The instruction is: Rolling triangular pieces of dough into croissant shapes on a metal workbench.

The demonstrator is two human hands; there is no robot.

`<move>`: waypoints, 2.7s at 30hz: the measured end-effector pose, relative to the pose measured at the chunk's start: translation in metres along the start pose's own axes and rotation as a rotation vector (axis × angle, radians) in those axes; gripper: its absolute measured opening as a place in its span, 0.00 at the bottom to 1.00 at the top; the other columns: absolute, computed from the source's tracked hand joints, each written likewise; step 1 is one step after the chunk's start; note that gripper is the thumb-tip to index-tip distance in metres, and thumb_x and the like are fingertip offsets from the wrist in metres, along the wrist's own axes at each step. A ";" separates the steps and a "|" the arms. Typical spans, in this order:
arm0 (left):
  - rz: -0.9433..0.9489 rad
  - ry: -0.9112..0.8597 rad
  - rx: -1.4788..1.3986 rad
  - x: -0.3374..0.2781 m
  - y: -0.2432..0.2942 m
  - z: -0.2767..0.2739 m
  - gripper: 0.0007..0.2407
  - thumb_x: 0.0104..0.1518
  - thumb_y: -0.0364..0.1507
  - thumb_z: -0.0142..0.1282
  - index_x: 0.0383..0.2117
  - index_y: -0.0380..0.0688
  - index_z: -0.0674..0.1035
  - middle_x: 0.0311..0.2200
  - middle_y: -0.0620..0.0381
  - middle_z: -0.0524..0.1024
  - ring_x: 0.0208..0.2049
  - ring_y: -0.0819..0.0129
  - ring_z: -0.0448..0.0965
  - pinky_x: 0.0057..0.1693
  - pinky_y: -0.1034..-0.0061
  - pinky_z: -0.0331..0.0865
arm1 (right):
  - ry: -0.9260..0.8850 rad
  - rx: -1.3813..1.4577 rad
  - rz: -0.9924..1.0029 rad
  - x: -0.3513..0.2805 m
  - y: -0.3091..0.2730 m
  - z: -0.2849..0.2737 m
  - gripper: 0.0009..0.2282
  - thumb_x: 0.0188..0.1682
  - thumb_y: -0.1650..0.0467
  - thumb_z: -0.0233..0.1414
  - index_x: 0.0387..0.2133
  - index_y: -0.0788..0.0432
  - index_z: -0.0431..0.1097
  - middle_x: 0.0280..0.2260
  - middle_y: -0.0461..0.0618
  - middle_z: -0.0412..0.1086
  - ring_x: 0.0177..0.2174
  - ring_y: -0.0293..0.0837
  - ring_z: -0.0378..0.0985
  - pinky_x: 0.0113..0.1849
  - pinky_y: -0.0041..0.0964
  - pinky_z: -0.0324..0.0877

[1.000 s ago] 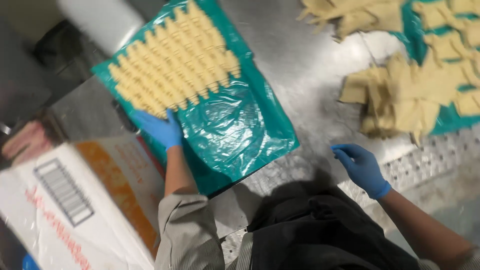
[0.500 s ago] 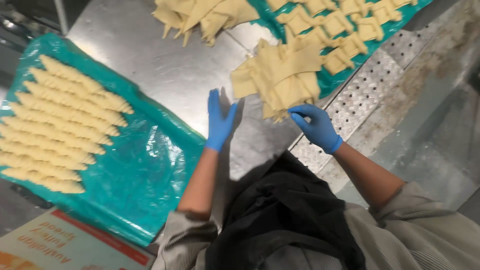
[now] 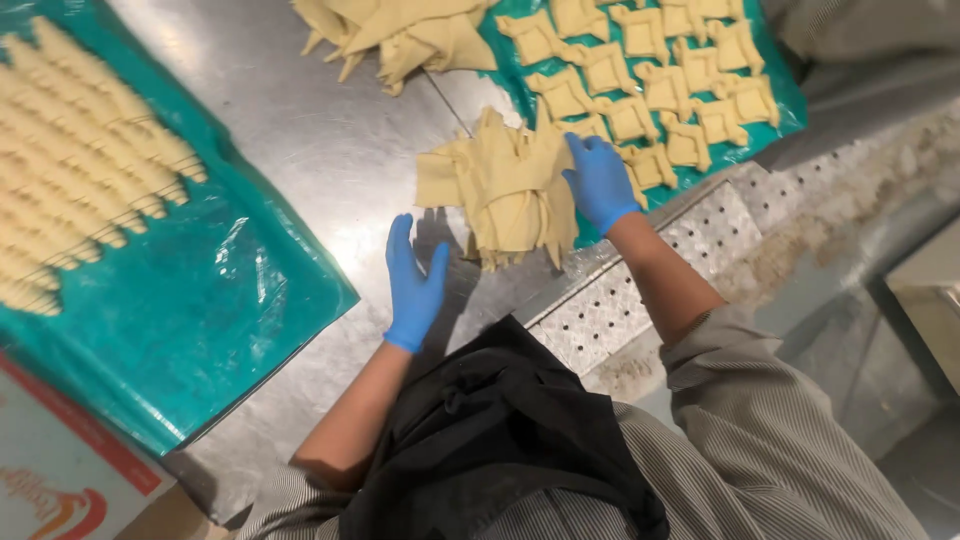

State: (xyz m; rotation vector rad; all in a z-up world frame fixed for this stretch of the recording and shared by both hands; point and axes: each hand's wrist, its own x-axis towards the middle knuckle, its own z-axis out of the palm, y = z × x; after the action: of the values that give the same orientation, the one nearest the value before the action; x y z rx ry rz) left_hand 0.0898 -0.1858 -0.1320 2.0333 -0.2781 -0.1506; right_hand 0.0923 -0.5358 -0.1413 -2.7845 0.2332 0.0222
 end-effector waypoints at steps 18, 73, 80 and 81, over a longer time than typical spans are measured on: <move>-0.847 -0.603 -1.397 -0.031 0.045 -0.031 0.33 0.62 0.54 0.36 0.58 0.33 0.72 0.56 0.50 0.78 0.57 0.59 0.74 0.59 0.68 0.64 | 0.035 1.346 0.528 -0.081 -0.182 -0.007 0.17 0.49 0.73 0.59 0.51 0.61 0.65 0.32 0.49 0.66 0.29 0.39 0.69 0.30 0.32 0.67; 0.250 -0.477 0.493 -0.096 -0.086 -0.007 0.40 0.57 0.55 0.49 0.70 0.40 0.55 0.73 0.48 0.51 0.74 0.57 0.48 0.75 0.59 0.41 | -0.907 1.225 0.180 0.153 -0.255 0.162 0.13 0.54 0.69 0.55 0.46 0.68 0.71 0.40 0.57 0.77 0.39 0.48 0.84 0.45 0.42 0.81; 0.233 -0.489 0.449 -0.094 -0.076 -0.017 0.41 0.56 0.55 0.51 0.70 0.39 0.56 0.72 0.46 0.52 0.74 0.55 0.48 0.75 0.59 0.42 | -0.793 1.123 -0.083 0.184 -0.254 0.193 0.11 0.55 0.72 0.57 0.47 0.67 0.71 0.41 0.56 0.77 0.40 0.46 0.82 0.45 0.38 0.79; 0.237 -0.493 0.427 -0.093 -0.072 -0.020 0.41 0.55 0.55 0.51 0.70 0.38 0.56 0.72 0.45 0.52 0.73 0.54 0.49 0.74 0.58 0.42 | -0.661 1.198 -0.241 0.182 -0.246 0.202 0.12 0.56 0.74 0.59 0.50 0.66 0.71 0.43 0.54 0.76 0.42 0.44 0.79 0.46 0.37 0.76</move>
State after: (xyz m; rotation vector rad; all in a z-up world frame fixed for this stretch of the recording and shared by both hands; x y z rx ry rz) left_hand 0.0143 -0.1125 -0.1875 2.3391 -0.9216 -0.4791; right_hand 0.3148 -0.2680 -0.2559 -1.4819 -0.2092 0.5351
